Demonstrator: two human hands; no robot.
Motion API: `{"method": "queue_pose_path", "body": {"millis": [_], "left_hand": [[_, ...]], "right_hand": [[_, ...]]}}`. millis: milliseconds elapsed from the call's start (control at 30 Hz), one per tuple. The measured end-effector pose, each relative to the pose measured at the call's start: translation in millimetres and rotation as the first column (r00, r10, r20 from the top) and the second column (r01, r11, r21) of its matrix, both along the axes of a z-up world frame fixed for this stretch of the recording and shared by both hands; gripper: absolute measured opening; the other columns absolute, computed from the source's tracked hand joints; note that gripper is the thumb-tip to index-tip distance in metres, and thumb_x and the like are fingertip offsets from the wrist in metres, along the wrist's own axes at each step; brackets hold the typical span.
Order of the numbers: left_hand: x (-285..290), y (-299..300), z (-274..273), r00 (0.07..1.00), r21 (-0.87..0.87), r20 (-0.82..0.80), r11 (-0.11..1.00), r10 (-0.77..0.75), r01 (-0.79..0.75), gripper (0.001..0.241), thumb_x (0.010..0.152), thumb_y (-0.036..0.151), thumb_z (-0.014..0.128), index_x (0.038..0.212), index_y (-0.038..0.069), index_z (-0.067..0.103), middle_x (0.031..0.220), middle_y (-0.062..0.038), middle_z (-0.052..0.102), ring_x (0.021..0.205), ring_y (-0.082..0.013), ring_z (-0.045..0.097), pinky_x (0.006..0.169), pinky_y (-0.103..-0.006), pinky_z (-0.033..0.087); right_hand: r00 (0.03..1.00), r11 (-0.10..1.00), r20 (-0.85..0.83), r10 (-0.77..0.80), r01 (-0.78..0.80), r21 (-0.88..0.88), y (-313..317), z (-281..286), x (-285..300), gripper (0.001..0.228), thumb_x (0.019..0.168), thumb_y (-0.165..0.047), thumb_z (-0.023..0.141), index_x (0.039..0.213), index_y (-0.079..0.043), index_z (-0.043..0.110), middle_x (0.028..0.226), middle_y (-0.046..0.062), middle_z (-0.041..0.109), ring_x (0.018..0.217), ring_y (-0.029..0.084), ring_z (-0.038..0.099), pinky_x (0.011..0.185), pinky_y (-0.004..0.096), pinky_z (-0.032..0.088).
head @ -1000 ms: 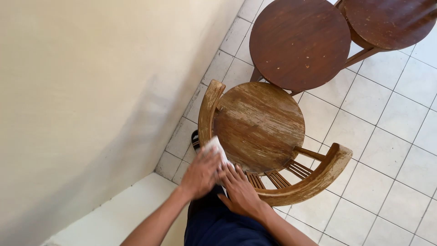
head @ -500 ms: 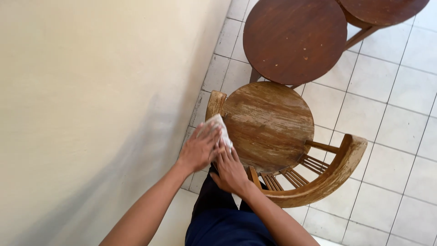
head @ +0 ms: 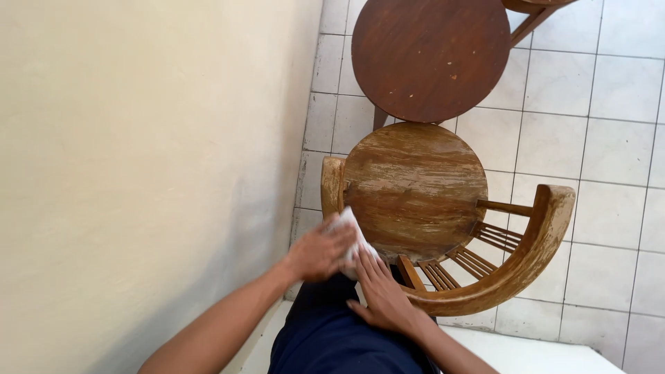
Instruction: Wiping a wooden chair with a white cloth.
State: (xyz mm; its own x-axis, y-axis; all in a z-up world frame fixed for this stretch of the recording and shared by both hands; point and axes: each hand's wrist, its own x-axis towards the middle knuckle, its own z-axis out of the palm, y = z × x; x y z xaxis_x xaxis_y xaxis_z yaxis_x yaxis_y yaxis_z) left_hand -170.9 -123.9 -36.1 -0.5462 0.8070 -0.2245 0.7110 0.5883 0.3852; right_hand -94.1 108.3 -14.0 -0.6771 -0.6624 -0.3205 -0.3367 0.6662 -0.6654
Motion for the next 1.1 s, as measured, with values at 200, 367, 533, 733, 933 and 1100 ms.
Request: {"method": "queue_pose_path", "body": {"millis": [200, 367, 533, 733, 933, 1100], "left_hand": [[-109, 0, 1, 0.945, 0.085, -0.241, 0.975, 0.221, -0.206, 0.073, 0.107, 0.054, 0.023, 0.148, 0.001, 0.051, 0.157, -0.011, 0.049, 0.153, -0.0254, 0.031, 0.128, -0.0447, 0.008], [-76, 3, 27, 0.999, -0.063, -0.038, 0.998, 0.025, -0.027, 0.077, 0.106, 0.058, 0.022, 0.146, -0.003, 0.049, 0.154, -0.017, 0.048, 0.152, -0.0267, 0.031, 0.127, -0.0468, 0.007], [-51, -6, 35, 0.977, -0.007, 0.126, 0.984, -0.175, 0.177, 0.081, 0.107, 0.061, 0.022, 0.145, -0.006, 0.048, 0.152, -0.021, 0.049, 0.150, -0.0304, 0.033, 0.127, -0.0483, 0.007], [-145, 10, 12, 0.956, -0.233, 0.012, 0.929, -0.292, 0.287, 0.076, 0.106, 0.054, 0.016, 0.137, -0.001, 0.059, 0.146, -0.015, 0.056, 0.149, -0.0270, 0.036, 0.130, -0.0504, 0.004], [-163, 30, 30, 0.963, -0.400, -0.130, 0.901, -0.236, 0.167, 0.081, 0.106, 0.059, 0.013, 0.119, 0.003, 0.070, 0.135, -0.013, 0.064, 0.149, -0.0254, 0.036, 0.128, -0.0474, 0.006], [-93, 32, 60, 0.903, -0.189, 0.269, 0.901, -0.334, 0.390, 0.086, 0.105, 0.064, 0.015, 0.112, 0.000, 0.072, 0.113, -0.016, 0.071, 0.129, -0.0308, 0.056, 0.129, -0.0524, 0.007]], "right_hand": [[0.980, 0.980, -0.085, -0.181, 0.187, 0.067, -73, -4, -111, 0.099, 0.091, -0.044, 0.066, 0.153, 0.015, 0.017, 0.161, 0.039, 0.017, 0.153, 0.045, 0.015, 0.123, 0.053, 0.016], [0.994, 0.987, 0.006, -0.113, 0.112, 0.118, -49, 14, -69, 0.086, 0.094, -0.047, 0.065, 0.153, 0.004, 0.029, 0.163, 0.035, 0.015, 0.155, 0.044, 0.013, 0.125, 0.054, 0.012], [0.977, 0.989, 0.196, -0.082, 0.055, 0.140, -25, 18, -25, 0.087, 0.092, -0.049, 0.066, 0.153, 0.002, 0.028, 0.164, 0.033, 0.013, 0.154, 0.043, 0.012, 0.124, 0.053, 0.010], [0.959, 0.961, 0.104, -0.264, 0.271, -0.059, -62, -13, -94, 0.098, 0.090, -0.047, 0.069, 0.152, 0.013, 0.021, 0.157, 0.039, 0.024, 0.152, 0.046, 0.022, 0.124, 0.056, 0.015], [0.870, 0.879, 0.206, -0.447, 0.470, -0.075, -66, -7, -118, 0.085, 0.085, -0.043, 0.069, 0.145, 0.004, 0.033, 0.146, 0.031, 0.045, 0.142, 0.045, 0.041, 0.122, 0.053, 0.027], [0.950, 0.955, 0.137, -0.281, 0.291, -0.060, -23, -11, -31, 0.055, 0.093, -0.047, 0.073, 0.129, -0.011, 0.052, 0.156, 0.032, 0.043, 0.149, 0.042, 0.032, 0.120, 0.055, 0.016]]}}
